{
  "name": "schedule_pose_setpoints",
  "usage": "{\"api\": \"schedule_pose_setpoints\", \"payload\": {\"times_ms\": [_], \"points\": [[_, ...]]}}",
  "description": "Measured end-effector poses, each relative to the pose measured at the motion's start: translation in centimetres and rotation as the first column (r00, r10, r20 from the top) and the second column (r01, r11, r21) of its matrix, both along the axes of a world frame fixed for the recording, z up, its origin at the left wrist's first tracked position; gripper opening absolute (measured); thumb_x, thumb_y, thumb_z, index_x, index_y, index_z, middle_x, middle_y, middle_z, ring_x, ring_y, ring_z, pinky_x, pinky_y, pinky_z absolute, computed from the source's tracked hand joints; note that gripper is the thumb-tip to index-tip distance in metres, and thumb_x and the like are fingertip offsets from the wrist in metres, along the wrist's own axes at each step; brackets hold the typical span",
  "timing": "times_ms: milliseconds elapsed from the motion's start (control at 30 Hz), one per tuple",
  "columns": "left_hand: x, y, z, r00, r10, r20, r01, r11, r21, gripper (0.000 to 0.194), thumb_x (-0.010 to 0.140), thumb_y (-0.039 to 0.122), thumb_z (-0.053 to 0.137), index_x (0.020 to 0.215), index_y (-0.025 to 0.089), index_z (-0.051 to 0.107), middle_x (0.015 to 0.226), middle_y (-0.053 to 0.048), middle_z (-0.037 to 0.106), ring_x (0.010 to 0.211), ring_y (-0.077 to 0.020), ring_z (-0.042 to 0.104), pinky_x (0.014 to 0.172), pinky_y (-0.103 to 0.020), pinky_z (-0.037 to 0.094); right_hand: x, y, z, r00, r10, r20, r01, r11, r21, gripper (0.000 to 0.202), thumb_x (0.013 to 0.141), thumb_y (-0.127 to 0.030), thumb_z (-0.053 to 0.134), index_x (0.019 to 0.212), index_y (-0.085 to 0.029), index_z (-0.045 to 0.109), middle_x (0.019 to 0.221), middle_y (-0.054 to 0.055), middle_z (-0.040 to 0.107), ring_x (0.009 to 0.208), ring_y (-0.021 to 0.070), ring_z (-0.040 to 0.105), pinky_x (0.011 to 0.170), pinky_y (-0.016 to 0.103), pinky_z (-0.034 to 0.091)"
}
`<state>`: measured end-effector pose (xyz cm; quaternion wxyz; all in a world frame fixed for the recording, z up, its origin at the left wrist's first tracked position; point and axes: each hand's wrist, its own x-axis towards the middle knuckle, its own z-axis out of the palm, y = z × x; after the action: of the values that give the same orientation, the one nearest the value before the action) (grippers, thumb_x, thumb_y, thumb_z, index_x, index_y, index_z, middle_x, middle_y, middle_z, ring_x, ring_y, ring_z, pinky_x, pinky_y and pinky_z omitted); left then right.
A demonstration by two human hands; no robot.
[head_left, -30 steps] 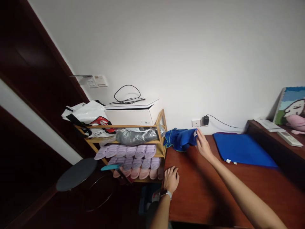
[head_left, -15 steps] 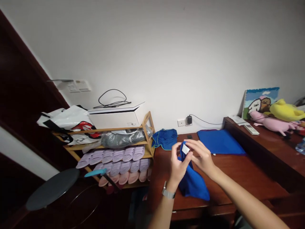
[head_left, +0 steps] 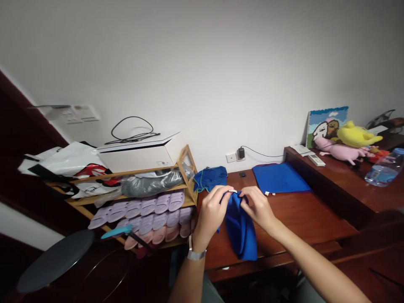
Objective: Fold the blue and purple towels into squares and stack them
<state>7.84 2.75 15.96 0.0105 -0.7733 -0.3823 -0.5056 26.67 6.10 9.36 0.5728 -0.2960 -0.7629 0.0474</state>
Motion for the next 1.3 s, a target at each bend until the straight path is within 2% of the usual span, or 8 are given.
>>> {"api": "schedule_pose_setpoints", "payload": {"times_ms": [233,367,467,567,733,900,967,1300], "points": [[-3.2,0.4,1.4,0.996,0.085,-0.041,-0.079,0.990,0.120,0.021,0.105,0.024,0.056,0.106,0.024,0.077,0.103,-0.004,0.081,0.096,-0.0199,0.077,0.095,-0.035,0.062,3.0,0.4,-9.4,0.988,-0.154,-0.014,0.138,0.918,-0.371,0.027,0.085,-0.019,0.058,0.111,-0.024,0.062,0.106,0.007,0.073,0.098,0.0243,0.071,0.088,0.040,0.058],[-6.1,0.1,1.6,0.991,0.099,-0.088,-0.090,0.991,0.102,0.021,0.103,0.027,0.059,0.104,0.026,0.079,0.104,-0.002,0.083,0.094,-0.0200,0.078,0.094,-0.035,0.063,6.7,0.0,-12.1,0.979,-0.203,-0.012,0.171,0.854,-0.492,0.018,0.084,-0.025,0.057,0.100,-0.025,0.065,0.101,0.006,0.073,0.096,0.0250,0.069,0.090,0.040,0.055],[-7.2,-0.3,1.3,0.990,0.089,-0.106,-0.080,0.994,0.080,0.021,0.102,0.027,0.060,0.104,0.027,0.081,0.103,-0.001,0.083,0.093,-0.0199,0.079,0.092,-0.034,0.064,8.8,-0.5,-11.3,0.988,-0.154,-0.005,0.129,0.840,-0.527,0.012,0.078,-0.026,0.060,0.090,-0.025,0.063,0.092,0.003,0.070,0.089,0.0239,0.067,0.086,0.038,0.053],[-8.0,-0.7,1.2,0.990,0.100,-0.095,-0.091,0.991,0.094,0.019,0.100,0.026,0.063,0.102,0.027,0.082,0.101,0.000,0.084,0.092,-0.0198,0.079,0.092,-0.034,0.065,9.9,-1.5,-8.8,1.000,0.004,-0.019,-0.015,0.793,-0.609,0.015,0.075,-0.023,0.061,0.090,-0.024,0.063,0.088,0.001,0.067,0.084,0.0204,0.063,0.081,0.033,0.051],[-10.0,-0.6,1.9,0.984,0.164,-0.073,-0.158,0.984,0.076,0.015,0.098,0.031,0.068,0.095,0.028,0.082,0.097,0.002,0.084,0.087,-0.0203,0.079,0.090,-0.035,0.065,11.5,-3.2,-5.3,0.951,0.305,-0.051,-0.229,0.586,-0.777,0.014,0.085,-0.035,0.068,0.086,-0.023,0.062,0.081,-0.002,0.060,0.077,0.0161,0.055,0.074,0.028,0.046],[-11.7,0.1,1.3,0.988,0.133,-0.082,-0.133,0.991,0.004,0.014,0.096,0.034,0.070,0.093,0.030,0.083,0.094,0.003,0.084,0.085,-0.0201,0.080,0.088,-0.033,0.065,14.0,-3.4,-5.5,0.884,0.462,-0.072,-0.278,0.397,-0.875,0.042,0.082,-0.058,0.077,0.078,-0.023,0.054,0.075,-0.006,0.049,0.069,0.0126,0.044,0.065,0.025,0.038],[-12.0,0.3,0.7,0.988,0.119,-0.099,-0.123,0.992,-0.033,0.016,0.096,0.036,0.069,0.092,0.030,0.083,0.094,0.003,0.084,0.086,-0.0206,0.080,0.087,-0.032,0.066,15.3,-3.2,-5.6,0.880,0.474,-0.044,-0.238,0.358,-0.903,0.044,0.082,-0.061,0.076,0.077,-0.023,0.055,0.074,-0.005,0.050,0.069,0.0134,0.046,0.066,0.026,0.039],[-13.0,0.6,-0.2,0.968,0.240,0.073,-0.209,0.933,-0.295,0.027,0.086,0.049,0.074,0.086,0.025,0.085,0.090,-0.002,0.085,0.085,-0.0237,0.081,0.082,-0.031,0.067,20.1,-3.6,-3.8,0.968,0.141,0.208,0.084,0.598,-0.797,0.037,0.083,-0.059,0.072,0.086,-0.024,0.060,0.080,-0.002,0.062,0.074,0.0165,0.055,0.070,0.028,0.047]]}}
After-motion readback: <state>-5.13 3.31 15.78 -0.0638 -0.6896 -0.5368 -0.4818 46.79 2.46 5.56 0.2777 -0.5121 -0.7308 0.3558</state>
